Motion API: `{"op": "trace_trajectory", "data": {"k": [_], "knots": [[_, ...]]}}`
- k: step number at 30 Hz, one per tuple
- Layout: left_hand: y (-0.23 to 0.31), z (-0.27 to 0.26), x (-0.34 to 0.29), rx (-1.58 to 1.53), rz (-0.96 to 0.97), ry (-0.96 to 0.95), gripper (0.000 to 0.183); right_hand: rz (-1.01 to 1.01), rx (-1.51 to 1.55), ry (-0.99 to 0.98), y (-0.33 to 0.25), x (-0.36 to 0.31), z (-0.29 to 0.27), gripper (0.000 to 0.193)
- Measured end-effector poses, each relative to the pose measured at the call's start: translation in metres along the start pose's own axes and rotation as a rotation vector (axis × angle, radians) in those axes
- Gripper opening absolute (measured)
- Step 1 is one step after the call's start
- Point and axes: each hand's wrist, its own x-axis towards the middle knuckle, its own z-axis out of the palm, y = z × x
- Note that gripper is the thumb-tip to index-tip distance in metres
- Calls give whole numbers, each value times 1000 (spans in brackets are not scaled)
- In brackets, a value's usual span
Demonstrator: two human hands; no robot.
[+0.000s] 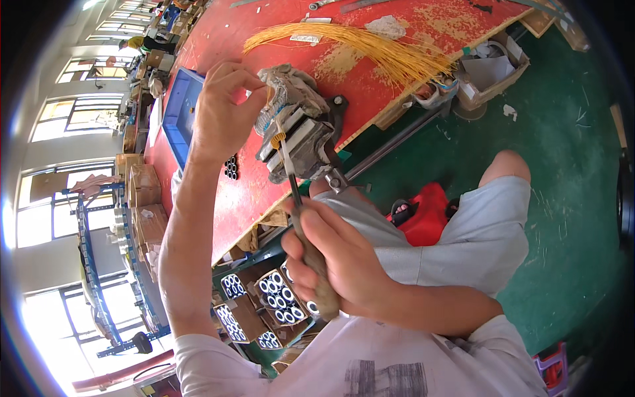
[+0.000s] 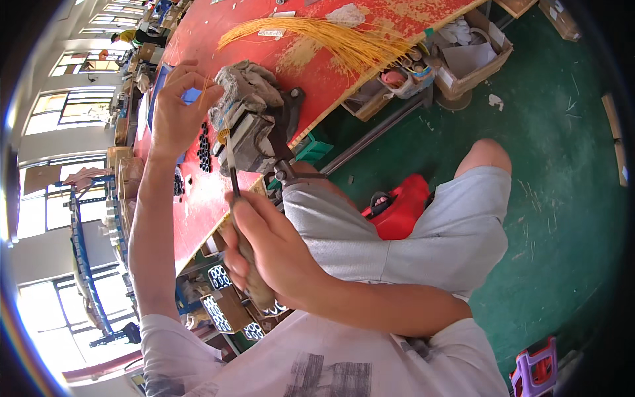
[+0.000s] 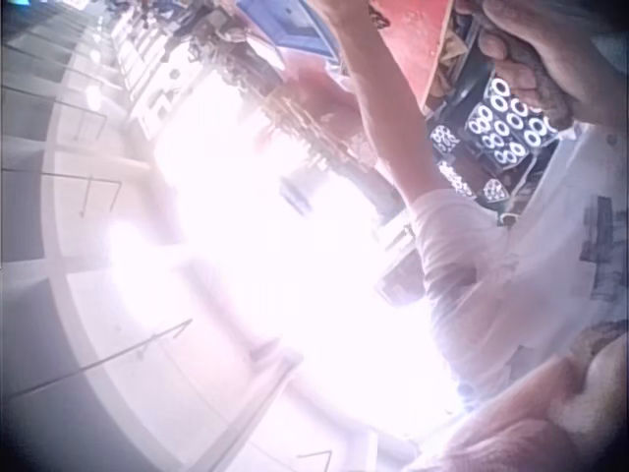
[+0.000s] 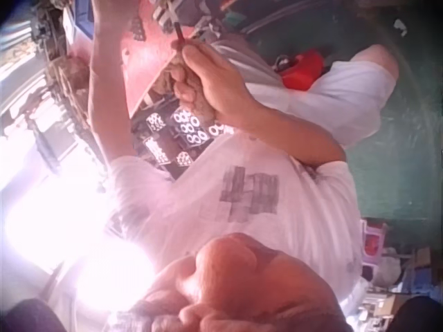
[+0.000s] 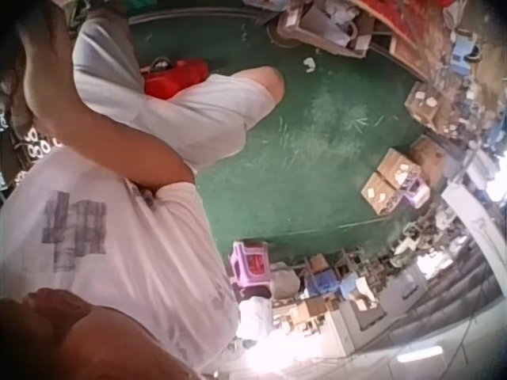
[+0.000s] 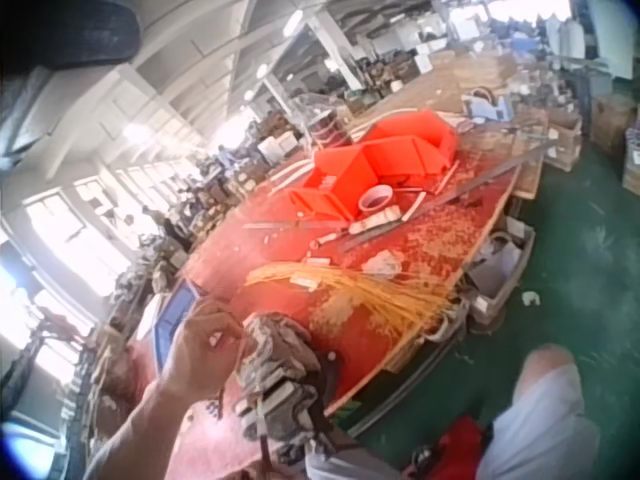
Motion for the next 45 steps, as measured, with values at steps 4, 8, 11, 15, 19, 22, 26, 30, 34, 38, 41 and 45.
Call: {"op": "trace_trajectory", "data": {"k": [4,8,11,15,19,22,26,30,34,38,41,45], "knots": [[-17,9,-17,-90,-242,-5,16,-150,51,10,3,20,3,19],[-17,12,-30,-281,-507,1,19,-15,-16,-68,-4,-12,-26,32],[-16,4,-33,-170,-584,-31,19,96,94,-159,-7,-49,-49,34],[30,-30,-14,-29,-143,69,26,180,102,-103,-16,-93,-62,39],[89,-42,-14,20,192,-337,28,201,87,-105,-20,-100,-66,41],[88,-29,-4,42,382,-369,25,199,83,-171,-20,-101,-68,39],[78,-25,11,-9,441,-407,17,157,56,-185,-21,-103,-67,39],[59,-19,40,-17,395,-377,12,224,11,-117,-18,-98,-58,37],[16,-11,31,-131,144,-301,11,316,-170,-111,2,-76,-61,34],[9,-4,16,-182,-133,-263,18,399,-499,52,21,-52,-95,35],[23,-26,15,-297,-315,-323,20,138,0,137,-16,-51,-126,33],[59,-53,8,-101,-305,-611,22,-46,-278,203,-16,-61,-109,31]]}}
